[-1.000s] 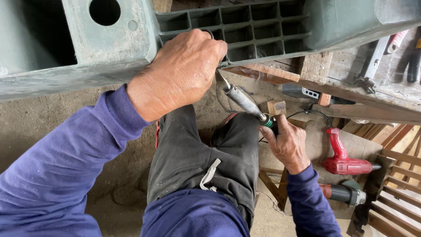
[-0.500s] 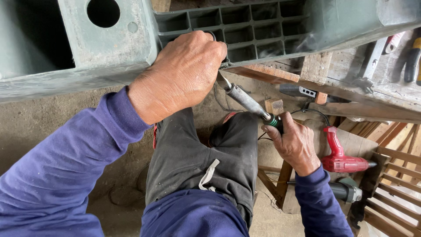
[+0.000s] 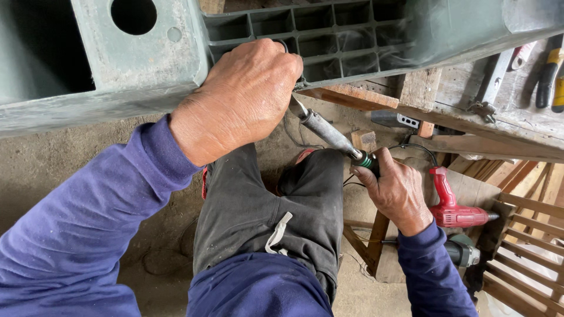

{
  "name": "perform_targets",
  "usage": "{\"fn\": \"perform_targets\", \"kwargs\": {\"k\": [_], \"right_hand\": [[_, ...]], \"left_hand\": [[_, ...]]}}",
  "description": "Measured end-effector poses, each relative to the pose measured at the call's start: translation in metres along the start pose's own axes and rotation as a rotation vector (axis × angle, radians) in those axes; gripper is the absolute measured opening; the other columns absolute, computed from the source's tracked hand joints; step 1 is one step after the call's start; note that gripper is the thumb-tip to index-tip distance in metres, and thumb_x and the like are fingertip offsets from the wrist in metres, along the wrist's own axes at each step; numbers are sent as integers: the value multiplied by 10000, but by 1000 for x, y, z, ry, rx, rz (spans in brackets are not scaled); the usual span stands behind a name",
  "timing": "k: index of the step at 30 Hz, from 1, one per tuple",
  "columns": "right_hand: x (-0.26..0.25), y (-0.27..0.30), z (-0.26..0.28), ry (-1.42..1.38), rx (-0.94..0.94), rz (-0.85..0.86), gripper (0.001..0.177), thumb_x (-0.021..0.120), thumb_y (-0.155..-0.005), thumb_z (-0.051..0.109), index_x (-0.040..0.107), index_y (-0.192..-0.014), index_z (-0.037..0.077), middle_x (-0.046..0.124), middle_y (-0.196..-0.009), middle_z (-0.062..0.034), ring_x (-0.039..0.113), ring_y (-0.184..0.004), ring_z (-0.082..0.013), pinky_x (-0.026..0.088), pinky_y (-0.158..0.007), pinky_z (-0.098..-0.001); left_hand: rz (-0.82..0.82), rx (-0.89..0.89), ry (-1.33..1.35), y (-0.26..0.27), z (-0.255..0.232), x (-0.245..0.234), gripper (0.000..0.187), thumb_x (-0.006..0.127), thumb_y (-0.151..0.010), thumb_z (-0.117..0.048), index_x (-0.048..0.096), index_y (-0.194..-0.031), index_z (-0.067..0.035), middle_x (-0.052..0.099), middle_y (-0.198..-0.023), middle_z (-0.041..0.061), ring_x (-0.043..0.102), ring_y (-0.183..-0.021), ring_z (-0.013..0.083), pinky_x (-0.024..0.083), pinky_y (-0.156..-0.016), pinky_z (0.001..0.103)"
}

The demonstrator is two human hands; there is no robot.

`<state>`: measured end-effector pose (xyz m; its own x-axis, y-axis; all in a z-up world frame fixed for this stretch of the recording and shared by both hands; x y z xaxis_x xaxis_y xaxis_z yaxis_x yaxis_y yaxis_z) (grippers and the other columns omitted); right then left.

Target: The person repairs a grey plastic crate by using a soldering iron to melt and fuse plastic sections together, then uses a hand saw to trim away excess material.

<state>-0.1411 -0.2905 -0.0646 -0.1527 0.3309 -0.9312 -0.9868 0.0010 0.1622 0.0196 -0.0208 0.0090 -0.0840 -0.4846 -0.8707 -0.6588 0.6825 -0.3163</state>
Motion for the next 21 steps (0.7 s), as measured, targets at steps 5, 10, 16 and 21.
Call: {"fn": "perform_targets", "kwargs": {"k": [5,10,16,21], "right_hand": [[-1,0,0,21,4,20,574,531,-955,610,583,-1044,45,619,-595,-160,669,-568,-383,508,-522,-483],[-2,0,1,7,-29,-4,569,525,-972,609,577,-1016,45,613,-597,-151,663,-560,-383,500,-505,-480],[-1,-1,1,30,6,32,594,500,-954,621,574,-1023,36,571,-542,-155,640,-504,-373,492,-488,-478],[-3,0,2,30,-17,17,613,500,-962,629,569,-1012,22,559,-545,-169,631,-523,-393,482,-492,-488]], "left_hand": [[42,-47,8,-1,1,1,53,642,-893,-9,671,-896,34,653,-883,199,670,-855,344,568,-768,453],[-4,-15,-3,0,0,0,47,648,-883,-10,675,-889,27,652,-865,191,674,-841,335,575,-765,455],[45,-39,-10,-1,0,2,47,650,-890,-4,676,-895,35,655,-855,195,678,-828,320,584,-761,429],[3,-24,-21,-1,-1,1,42,659,-885,-10,680,-889,26,660,-852,190,680,-829,322,583,-760,432]]}}
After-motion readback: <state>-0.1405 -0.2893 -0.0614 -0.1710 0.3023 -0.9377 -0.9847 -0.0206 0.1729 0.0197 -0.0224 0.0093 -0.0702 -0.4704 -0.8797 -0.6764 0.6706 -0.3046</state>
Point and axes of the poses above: each hand's wrist, its own y-axis away from the middle knuckle, its own x-axis out of the palm, z = x × y, the point moved 3 cm from there along -y, towards the middle knuckle
